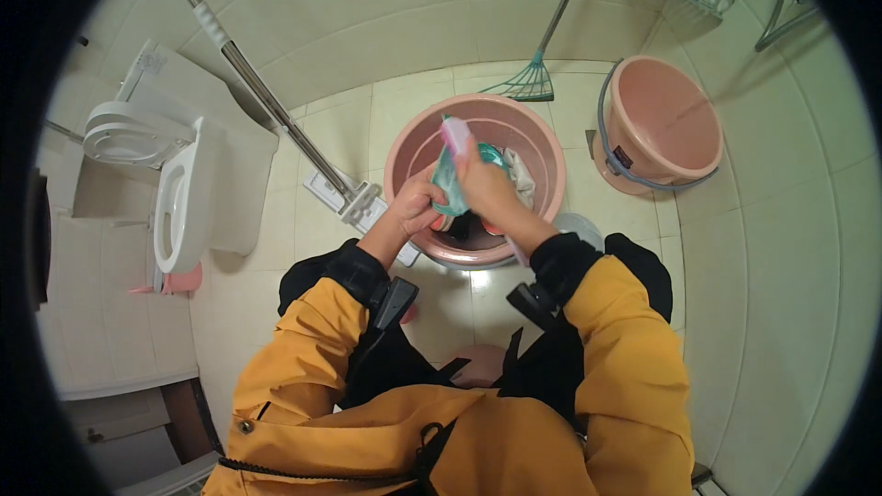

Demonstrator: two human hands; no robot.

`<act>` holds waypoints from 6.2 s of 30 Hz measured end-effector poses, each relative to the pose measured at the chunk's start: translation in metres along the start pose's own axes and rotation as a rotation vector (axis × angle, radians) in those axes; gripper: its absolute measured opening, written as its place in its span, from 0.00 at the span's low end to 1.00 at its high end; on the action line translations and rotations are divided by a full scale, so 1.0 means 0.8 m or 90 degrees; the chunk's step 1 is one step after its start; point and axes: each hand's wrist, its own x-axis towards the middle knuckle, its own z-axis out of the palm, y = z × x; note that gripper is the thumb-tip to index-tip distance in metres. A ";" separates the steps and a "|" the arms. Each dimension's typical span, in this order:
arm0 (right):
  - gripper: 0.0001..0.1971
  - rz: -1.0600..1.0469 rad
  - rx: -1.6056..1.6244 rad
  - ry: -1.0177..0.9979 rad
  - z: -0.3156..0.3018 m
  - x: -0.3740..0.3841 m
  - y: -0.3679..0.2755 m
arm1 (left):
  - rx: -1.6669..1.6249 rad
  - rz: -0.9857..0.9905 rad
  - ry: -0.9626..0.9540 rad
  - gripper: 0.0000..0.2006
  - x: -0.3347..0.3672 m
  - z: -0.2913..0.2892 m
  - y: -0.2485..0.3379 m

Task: The person washes a pair of blue and black sneakers and several slippers in a pink basin using a brush and water. They scrub the sneakers and slippers, rinse them, and place them back in the basin.

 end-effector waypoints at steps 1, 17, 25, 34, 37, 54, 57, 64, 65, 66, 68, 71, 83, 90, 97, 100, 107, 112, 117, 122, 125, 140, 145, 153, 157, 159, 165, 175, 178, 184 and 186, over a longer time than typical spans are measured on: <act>0.26 -0.043 -0.024 -0.050 0.001 0.000 0.000 | -0.016 -0.011 -0.049 0.35 0.001 0.001 0.000; 0.25 -0.086 -0.059 -0.172 -0.006 -0.001 -0.001 | 0.024 -0.002 0.006 0.31 -0.002 0.015 0.008; 0.26 -0.085 -0.021 -0.170 0.002 -0.005 0.005 | 0.013 0.008 0.058 0.33 -0.010 0.008 0.011; 0.24 0.077 0.244 0.096 -0.019 0.058 0.055 | 0.013 0.037 0.006 0.37 -0.004 0.019 -0.001; 0.20 0.196 0.526 -0.068 -0.035 0.055 0.051 | -0.005 0.027 -0.024 0.36 -0.004 0.023 0.003; 0.27 -0.008 0.159 -0.004 -0.021 0.018 -0.003 | -0.099 -0.008 0.048 0.19 0.021 0.024 0.032; 0.29 -0.032 -0.059 -0.066 -0.018 -0.001 -0.022 | -0.140 -0.020 0.131 0.22 0.032 0.013 0.020; 0.25 -0.023 -0.059 0.106 -0.013 0.004 -0.017 | -0.136 0.088 0.154 0.18 0.033 0.029 -0.014; 0.25 -0.015 -0.044 0.034 -0.010 0.007 -0.011 | -0.178 0.084 0.061 0.18 0.032 0.032 -0.015; 0.25 -0.010 -0.027 -0.013 -0.009 0.011 -0.007 | -0.110 0.131 0.052 0.19 0.031 0.034 -0.013; 0.25 -0.018 0.028 -0.125 -0.007 0.016 -0.001 | -0.043 0.104 0.131 0.20 0.025 0.036 -0.007; 0.25 -0.030 -0.001 -0.025 -0.008 0.013 0.000 | 0.047 0.088 0.148 0.19 0.022 0.042 -0.005; 0.26 0.017 -0.017 -0.021 -0.022 0.009 -0.012 | 0.231 0.060 0.139 0.26 0.014 0.037 -0.008; 0.26 0.025 -0.052 0.058 -0.017 0.031 0.022 | 0.191 0.046 0.034 0.30 -0.001 0.041 -0.006; 0.39 -0.025 0.371 0.024 -0.006 0.062 0.063 | 0.152 0.038 0.049 0.22 0.007 0.027 0.006; 0.39 0.024 0.319 0.006 -0.002 0.050 0.049 | 0.191 0.105 0.110 0.19 0.014 0.022 0.012; 0.31 -0.133 -0.060 0.140 -0.017 0.041 0.024 | 0.077 0.109 0.089 0.17 0.019 0.020 0.029; 0.26 -0.144 -0.220 0.164 -0.020 0.031 0.007 | 0.119 0.065 0.099 0.13 0.020 0.022 0.034; 0.23 -0.069 -0.313 -0.021 -0.012 0.020 0.006 | 0.210 0.004 0.151 0.14 0.023 0.018 0.025; 0.24 -0.067 -0.236 -0.040 0.002 -0.003 0.005 | 0.252 -0.052 0.187 0.14 0.024 0.007 0.017; 0.24 -0.041 -0.199 -0.072 0.004 -0.003 0.001 | 0.235 0.066 0.264 0.15 0.027 0.012 0.010; 0.25 -0.039 -0.076 -0.058 -0.001 0.011 0.004 | 0.222 0.010 0.133 0.16 0.028 0.007 0.006; 0.26 -0.030 -0.013 -0.059 -0.010 0.011 -0.004 | 0.239 0.037 0.073 0.14 0.031 0.008 0.005; 0.25 -0.063 0.021 0.030 0.001 0.016 0.009 | 0.181 0.022 -0.003 0.13 0.037 0.000 0.000; 0.25 -0.028 -0.040 -0.140 0.003 0.021 0.014 | 0.193 0.004 0.125 0.17 0.032 0.009 0.000; 0.25 -0.043 -0.033 -0.096 0.000 0.023 0.013 | 0.157 0.039 0.103 0.17 0.029 0.013 -0.001; 0.24 -0.023 -0.064 -0.184 0.000 0.016 0.010 | 0.177 0.057 0.207 0.16 0.029 0.016 -0.002; 0.24 -0.042 -0.056 -0.091 -0.002 0.009 0.008 | 0.143 0.038 0.119 0.21 0.025 0.019 0.005; 0.25 -0.016 -0.004 0.094 -0.004 0.008 0.005 | 0.160 -0.019 0.035 0.19 0.026 0.019 0.009; 0.26 -0.012 -0.026 -0.011 -0.002 0.014 0.011 | 0.166 0.051 0.060 0.15 0.028 0.024 0.003; 0.26 0.002 0.022 0.094 -0.002 0.019 0.014 | 0.183 0.019 -0.007 0.15 0.028 0.024 0.001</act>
